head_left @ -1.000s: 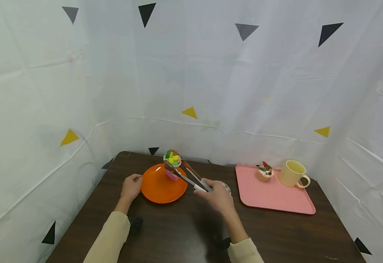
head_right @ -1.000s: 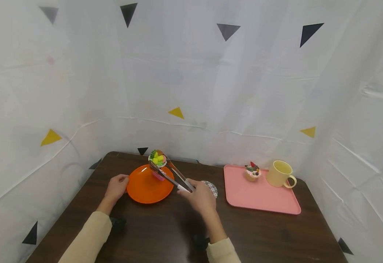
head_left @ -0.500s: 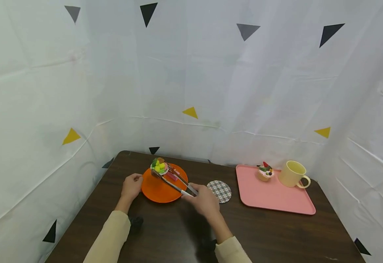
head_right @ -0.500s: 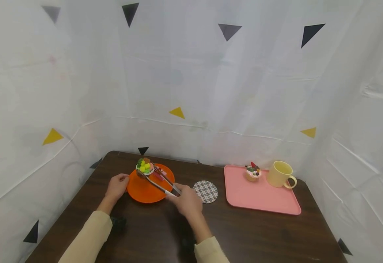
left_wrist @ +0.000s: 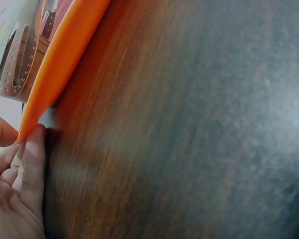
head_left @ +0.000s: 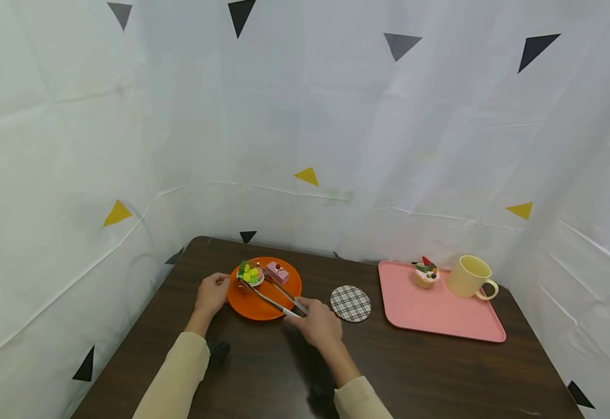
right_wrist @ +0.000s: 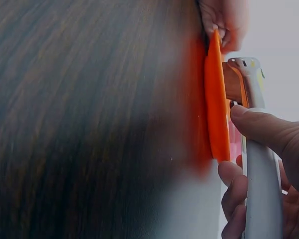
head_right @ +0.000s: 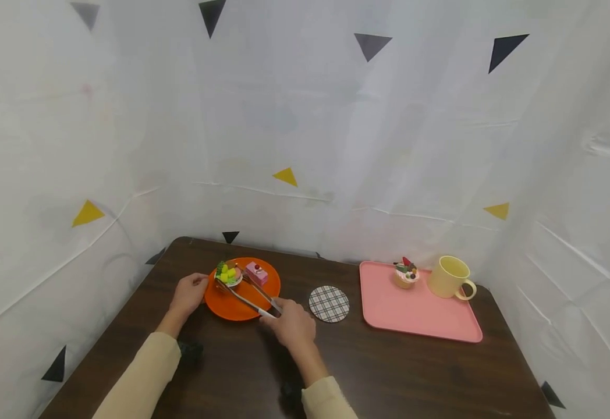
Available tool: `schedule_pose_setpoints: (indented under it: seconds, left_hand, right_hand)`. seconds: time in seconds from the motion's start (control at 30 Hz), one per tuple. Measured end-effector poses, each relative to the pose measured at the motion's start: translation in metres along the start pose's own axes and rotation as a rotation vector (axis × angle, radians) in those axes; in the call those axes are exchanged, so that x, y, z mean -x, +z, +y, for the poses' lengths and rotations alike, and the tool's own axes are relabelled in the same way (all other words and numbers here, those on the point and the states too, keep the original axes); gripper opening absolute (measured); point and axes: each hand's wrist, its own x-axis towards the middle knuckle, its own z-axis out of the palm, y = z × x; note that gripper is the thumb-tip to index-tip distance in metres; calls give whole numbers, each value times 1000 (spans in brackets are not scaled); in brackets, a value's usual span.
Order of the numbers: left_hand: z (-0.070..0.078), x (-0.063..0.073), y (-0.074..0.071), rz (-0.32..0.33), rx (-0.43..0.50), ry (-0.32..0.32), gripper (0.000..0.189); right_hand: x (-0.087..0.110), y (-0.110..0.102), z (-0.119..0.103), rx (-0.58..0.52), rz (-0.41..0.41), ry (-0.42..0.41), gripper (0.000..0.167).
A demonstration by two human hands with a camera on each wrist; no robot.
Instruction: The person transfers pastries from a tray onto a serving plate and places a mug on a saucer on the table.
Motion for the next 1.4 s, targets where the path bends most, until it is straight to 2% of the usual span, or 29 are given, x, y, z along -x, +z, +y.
schedule_pose_setpoints:
  seconds: [0.3,0.73,1.4]
  left_hand:
    - [1,-4,4,5,-6,13,44]
    - [1,-3,8,8,0,7,42]
    - [-5,-9,6,19,-16,-16,43]
  right_hand:
    - [3,-2,-1,-9,23,-19,54]
    - [8,-9,10,30,-25,-7,62]
    - [42,-38,39,44,21,29,65]
